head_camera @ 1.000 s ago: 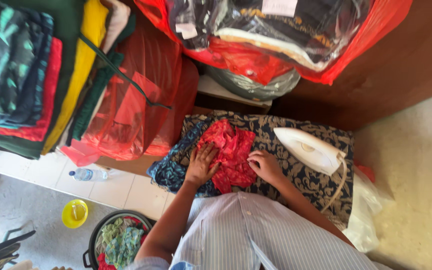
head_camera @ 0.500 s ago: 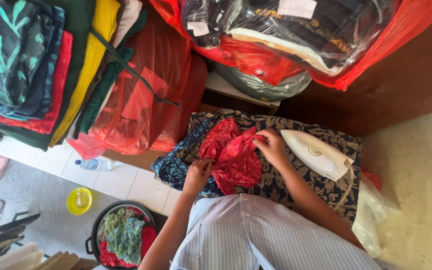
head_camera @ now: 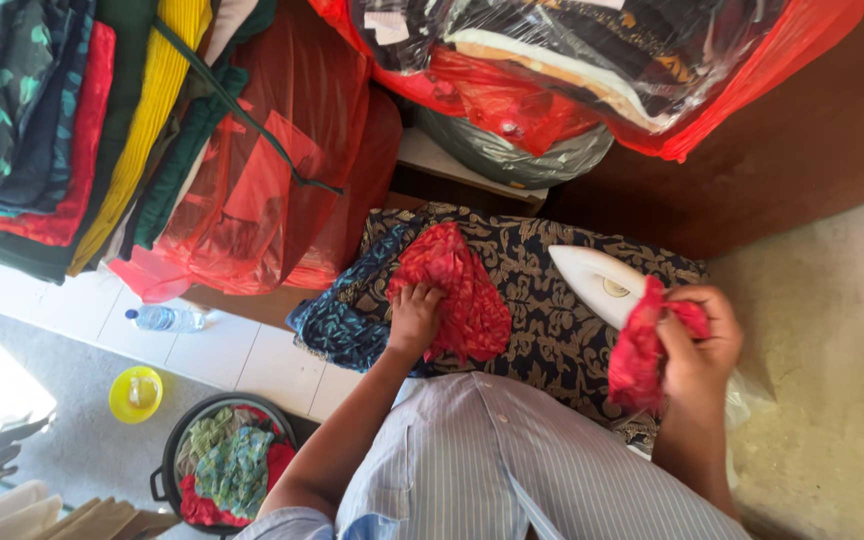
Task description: The person irons a red patterned cloth on a small ironing board, repeatedly smoothing and folding it while using a white iron. The person also briefly handles a white plastic bag and places the ironed cloth on a nearby stack.
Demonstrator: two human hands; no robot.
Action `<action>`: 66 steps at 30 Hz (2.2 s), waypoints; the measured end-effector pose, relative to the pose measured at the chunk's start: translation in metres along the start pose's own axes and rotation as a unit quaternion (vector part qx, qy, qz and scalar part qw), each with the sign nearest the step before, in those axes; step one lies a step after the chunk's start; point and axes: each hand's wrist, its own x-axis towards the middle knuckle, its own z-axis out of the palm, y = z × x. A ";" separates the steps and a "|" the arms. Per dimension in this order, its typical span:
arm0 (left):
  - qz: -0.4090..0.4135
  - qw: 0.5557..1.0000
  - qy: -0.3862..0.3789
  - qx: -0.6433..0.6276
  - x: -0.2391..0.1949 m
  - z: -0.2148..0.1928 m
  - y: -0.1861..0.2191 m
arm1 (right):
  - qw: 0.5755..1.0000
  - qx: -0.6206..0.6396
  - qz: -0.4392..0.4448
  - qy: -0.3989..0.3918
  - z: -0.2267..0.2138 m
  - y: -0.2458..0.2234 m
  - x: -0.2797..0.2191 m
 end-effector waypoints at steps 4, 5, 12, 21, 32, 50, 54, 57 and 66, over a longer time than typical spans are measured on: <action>-0.047 0.971 0.138 -0.190 0.020 -0.040 -0.022 | 0.999 -0.045 0.024 0.015 0.017 -0.005 -0.005; -0.020 0.954 0.228 -0.195 0.023 -0.063 -0.035 | 0.998 -0.051 0.018 0.015 0.021 -0.006 -0.004; -0.147 0.783 0.359 -0.486 -0.046 -0.255 -0.058 | 0.999 -0.029 0.034 0.002 0.048 -0.010 0.012; 0.023 0.986 0.127 -0.106 0.009 -0.092 0.022 | 0.997 -0.042 0.018 -0.062 0.080 -0.020 0.009; -0.101 0.990 0.058 -0.077 0.050 -0.015 -0.034 | 0.990 0.000 0.139 -0.033 0.028 0.025 -0.001; -0.055 0.995 0.082 -0.009 -0.020 -0.182 0.046 | 0.984 0.077 0.117 -0.111 0.096 -0.004 0.017; 0.145 0.946 0.071 -0.282 0.004 -0.152 0.095 | 0.980 0.080 0.118 -0.138 0.093 -0.001 0.013; 0.054 0.854 -0.033 -0.516 0.010 -0.115 0.088 | 0.990 0.070 0.068 -0.098 0.083 0.000 0.009; -0.028 0.818 -0.185 -0.544 0.001 -0.140 0.026 | 0.982 -0.179 -0.050 0.001 0.054 0.019 0.020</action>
